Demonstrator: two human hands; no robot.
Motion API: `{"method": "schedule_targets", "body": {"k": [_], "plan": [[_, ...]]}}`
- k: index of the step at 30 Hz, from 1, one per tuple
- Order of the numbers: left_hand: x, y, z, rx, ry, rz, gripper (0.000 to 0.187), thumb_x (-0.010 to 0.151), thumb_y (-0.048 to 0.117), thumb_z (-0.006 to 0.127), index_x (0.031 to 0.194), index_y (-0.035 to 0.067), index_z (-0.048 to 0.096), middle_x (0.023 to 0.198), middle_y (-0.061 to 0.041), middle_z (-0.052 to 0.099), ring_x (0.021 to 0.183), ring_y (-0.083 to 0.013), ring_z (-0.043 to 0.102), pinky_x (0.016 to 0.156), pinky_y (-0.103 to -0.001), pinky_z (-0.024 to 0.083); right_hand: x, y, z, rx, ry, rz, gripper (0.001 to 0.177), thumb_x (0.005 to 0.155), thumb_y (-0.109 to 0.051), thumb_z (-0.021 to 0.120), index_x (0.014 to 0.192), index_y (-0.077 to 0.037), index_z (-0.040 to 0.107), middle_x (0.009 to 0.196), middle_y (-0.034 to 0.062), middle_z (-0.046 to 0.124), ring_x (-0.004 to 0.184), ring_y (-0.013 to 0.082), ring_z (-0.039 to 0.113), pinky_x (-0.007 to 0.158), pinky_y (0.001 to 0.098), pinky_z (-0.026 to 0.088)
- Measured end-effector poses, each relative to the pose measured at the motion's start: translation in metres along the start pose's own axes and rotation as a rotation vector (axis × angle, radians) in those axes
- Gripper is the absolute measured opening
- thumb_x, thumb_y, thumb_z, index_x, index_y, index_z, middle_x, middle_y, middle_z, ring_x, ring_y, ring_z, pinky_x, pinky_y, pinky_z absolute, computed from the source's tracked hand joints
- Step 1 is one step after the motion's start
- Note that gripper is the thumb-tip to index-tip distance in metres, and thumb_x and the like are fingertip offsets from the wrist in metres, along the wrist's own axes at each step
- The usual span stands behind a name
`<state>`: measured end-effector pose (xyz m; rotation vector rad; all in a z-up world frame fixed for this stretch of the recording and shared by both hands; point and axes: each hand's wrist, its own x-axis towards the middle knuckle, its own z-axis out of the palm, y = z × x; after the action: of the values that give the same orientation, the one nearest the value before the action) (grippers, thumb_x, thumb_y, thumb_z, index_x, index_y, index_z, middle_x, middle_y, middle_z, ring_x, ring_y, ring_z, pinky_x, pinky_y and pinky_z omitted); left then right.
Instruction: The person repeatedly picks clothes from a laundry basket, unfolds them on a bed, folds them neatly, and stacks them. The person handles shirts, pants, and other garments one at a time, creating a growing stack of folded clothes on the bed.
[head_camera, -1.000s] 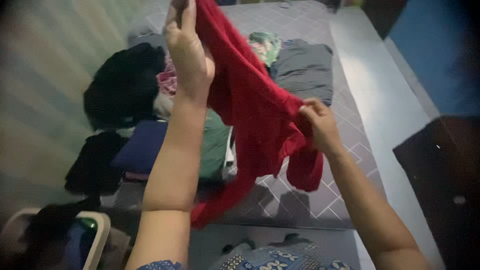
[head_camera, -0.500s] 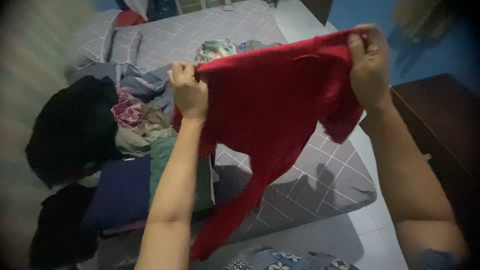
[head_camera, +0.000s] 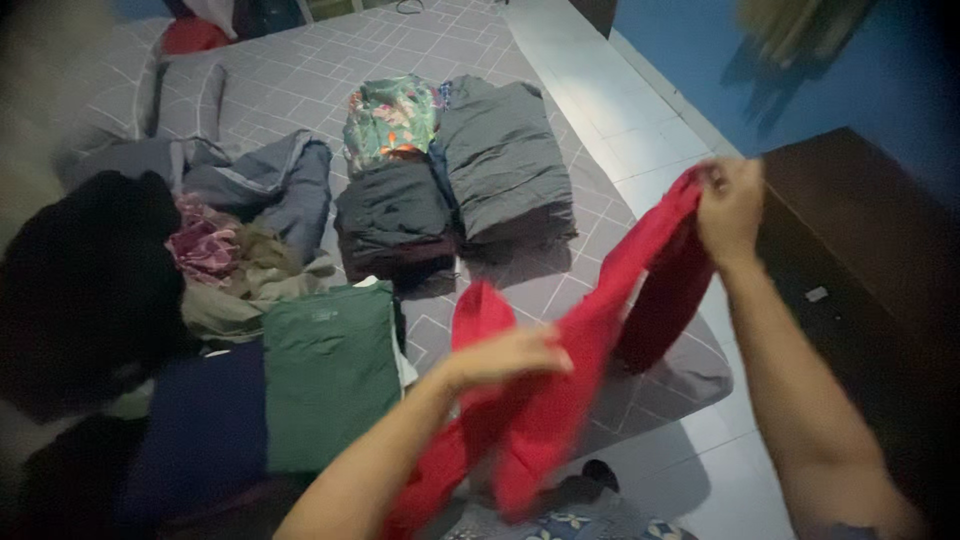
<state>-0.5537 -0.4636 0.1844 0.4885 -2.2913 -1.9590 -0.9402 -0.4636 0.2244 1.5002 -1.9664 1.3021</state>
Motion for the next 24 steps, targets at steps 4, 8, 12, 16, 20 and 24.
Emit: {"method": "schedule_targets", "body": {"k": [4, 8, 12, 16, 20, 24], "plan": [[0.037, -0.026, 0.023, -0.211, -0.258, -0.001, 0.042, 0.101, 0.043, 0.061, 0.118, 0.005, 0.066, 0.118, 0.001, 0.073, 0.084, -0.0144, 0.069, 0.081, -0.029, 0.058, -0.026, 0.020, 0.022, 0.802, -0.247, 0.434, 0.012, 0.107, -0.015, 0.057, 0.118, -0.015, 0.062, 0.102, 0.0007, 0.063, 0.085, 0.0129, 0.058, 0.075, 0.0297, 0.048], [0.108, -0.066, -0.007, 0.244, 0.748, 0.048, 0.057, 0.090, 0.016, 0.070, 0.142, 0.008, 0.049, 0.127, -0.016, 0.066, 0.108, -0.0265, 0.067, 0.095, -0.039, 0.056, -0.033, 0.008, 0.000, 1.418, -0.514, 0.557, 0.010, 0.108, -0.017, 0.058, 0.118, -0.015, 0.060, 0.107, 0.0028, 0.066, 0.095, 0.0151, 0.064, 0.084, 0.0334, 0.055], [0.166, -0.094, -0.032, 0.355, 0.647, 0.195, 0.105, 0.062, 0.003, 0.083, 0.153, 0.004, 0.030, 0.146, -0.026, 0.046, 0.134, -0.0363, 0.045, 0.105, -0.043, 0.041, -0.012, -0.009, -0.047, 1.633, -0.704, 0.597, 0.007, 0.105, -0.015, 0.054, 0.111, -0.010, 0.057, 0.118, 0.0047, 0.069, 0.107, 0.0194, 0.067, 0.093, 0.0389, 0.056], [0.196, -0.098, -0.029, 0.327, 0.290, 0.024, 0.073, 0.069, 0.015, 0.080, 0.139, 0.004, 0.060, 0.128, -0.017, 0.074, 0.116, -0.0240, 0.068, 0.103, -0.035, 0.051, 0.020, 0.005, -0.084, 1.703, -0.563, 0.438, 0.010, 0.108, -0.013, 0.049, 0.111, -0.008, 0.057, 0.116, 0.0112, 0.068, 0.110, 0.0238, 0.067, 0.102, 0.0449, 0.055], [0.182, -0.084, -0.010, 0.078, 0.331, -0.105, 0.059, 0.075, 0.025, 0.081, 0.128, 0.001, 0.070, 0.117, -0.012, 0.078, 0.105, -0.0216, 0.069, 0.097, -0.035, 0.053, 0.047, 0.048, -0.095, 1.677, -0.397, 0.417, 0.010, 0.119, -0.006, 0.050, 0.110, -0.008, 0.054, 0.104, 0.0118, 0.063, 0.098, 0.0244, 0.065, 0.090, 0.0438, 0.056], [0.148, -0.046, -0.007, -0.284, 0.242, -0.051, 0.068, 0.078, 0.031, 0.082, 0.137, 0.005, 0.062, 0.129, -0.008, 0.068, 0.118, -0.0179, 0.060, 0.104, -0.035, 0.047, 0.064, 0.073, -0.087, 1.739, -0.404, 0.340, 0.011, 0.120, -0.006, 0.045, 0.113, -0.005, 0.054, 0.098, 0.0103, 0.059, 0.095, 0.0226, 0.064, 0.087, 0.0402, 0.056]]}}
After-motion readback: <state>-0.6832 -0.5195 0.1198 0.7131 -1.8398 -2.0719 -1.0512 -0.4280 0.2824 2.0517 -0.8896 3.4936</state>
